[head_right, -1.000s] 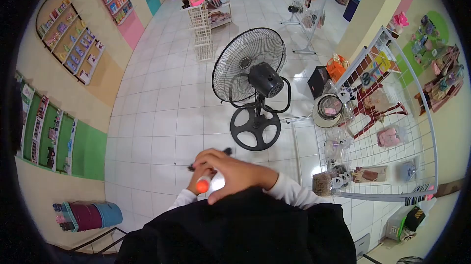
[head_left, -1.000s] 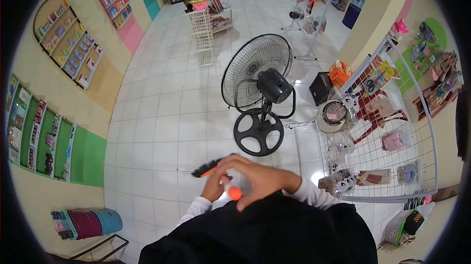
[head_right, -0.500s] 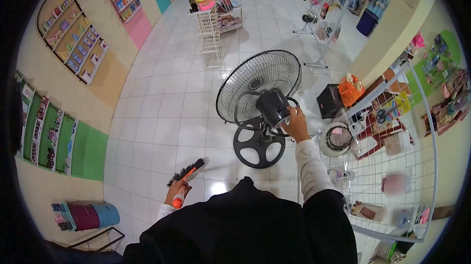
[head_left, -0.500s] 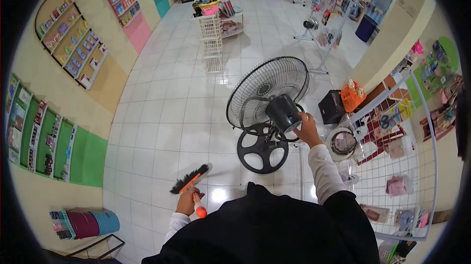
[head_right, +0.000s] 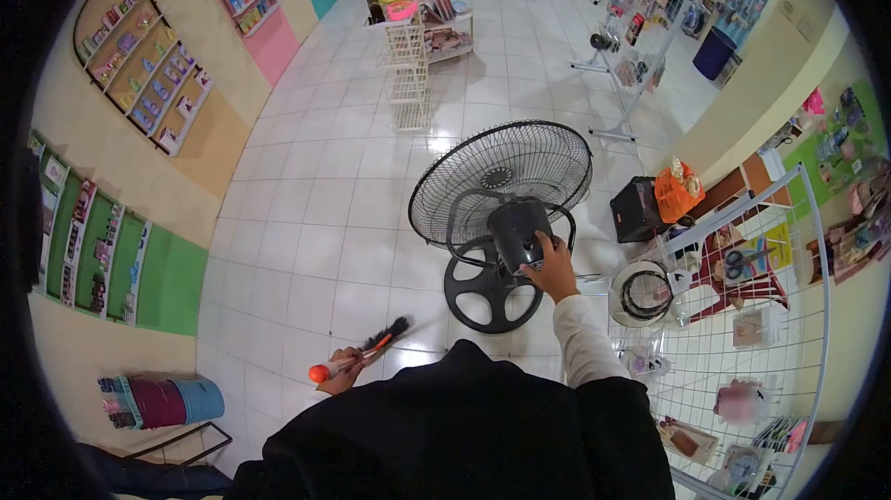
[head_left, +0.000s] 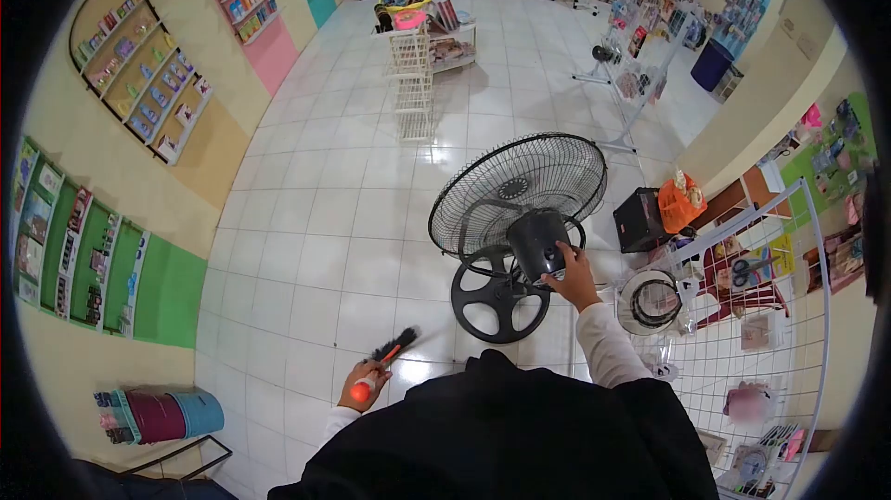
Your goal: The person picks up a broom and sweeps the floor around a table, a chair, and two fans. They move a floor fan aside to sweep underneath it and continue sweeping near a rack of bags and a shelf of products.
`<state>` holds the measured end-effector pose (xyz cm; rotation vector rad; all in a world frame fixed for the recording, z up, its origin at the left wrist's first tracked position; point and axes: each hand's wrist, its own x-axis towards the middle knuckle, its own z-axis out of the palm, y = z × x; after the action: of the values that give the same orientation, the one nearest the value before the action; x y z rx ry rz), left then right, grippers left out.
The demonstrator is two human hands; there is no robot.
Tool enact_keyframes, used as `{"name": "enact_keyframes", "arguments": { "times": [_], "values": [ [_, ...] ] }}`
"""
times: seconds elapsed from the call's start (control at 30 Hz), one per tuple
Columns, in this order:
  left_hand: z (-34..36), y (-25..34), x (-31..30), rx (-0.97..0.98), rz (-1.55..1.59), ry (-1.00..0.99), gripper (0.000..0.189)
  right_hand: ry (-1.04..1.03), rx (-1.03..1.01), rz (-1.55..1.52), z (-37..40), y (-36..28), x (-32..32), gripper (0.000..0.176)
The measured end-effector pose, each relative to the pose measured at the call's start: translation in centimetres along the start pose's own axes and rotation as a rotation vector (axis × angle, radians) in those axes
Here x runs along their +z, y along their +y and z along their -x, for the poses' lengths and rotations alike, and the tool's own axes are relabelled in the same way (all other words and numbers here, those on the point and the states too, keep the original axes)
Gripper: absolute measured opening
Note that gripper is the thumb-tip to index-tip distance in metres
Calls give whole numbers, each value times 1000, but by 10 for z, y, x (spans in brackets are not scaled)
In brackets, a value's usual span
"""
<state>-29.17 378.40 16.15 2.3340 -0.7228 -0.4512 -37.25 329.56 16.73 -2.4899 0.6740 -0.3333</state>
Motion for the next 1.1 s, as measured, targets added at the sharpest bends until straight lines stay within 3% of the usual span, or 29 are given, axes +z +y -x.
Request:
{"name": "enact_keyframes", "arguments": {
  "times": [0.23, 0.33, 0.73, 1.1],
  "values": [
    [-16, 22, 7, -129, 88, -65, 23, 73, 31, 75, 3, -14, 8, 80],
    [-17, 16, 18, -55, 91, -10, 18, 99, 43, 99, 3, -18, 12, 79],
    [-11, 23, 12, -61, 5, -94, 23, 119, 151, 184, 8, -44, 16, 76],
    [2, -15, 16, -25, -75, -158, 27, 152, 225, 233, 4, -64, 21, 78]
  ]
}}
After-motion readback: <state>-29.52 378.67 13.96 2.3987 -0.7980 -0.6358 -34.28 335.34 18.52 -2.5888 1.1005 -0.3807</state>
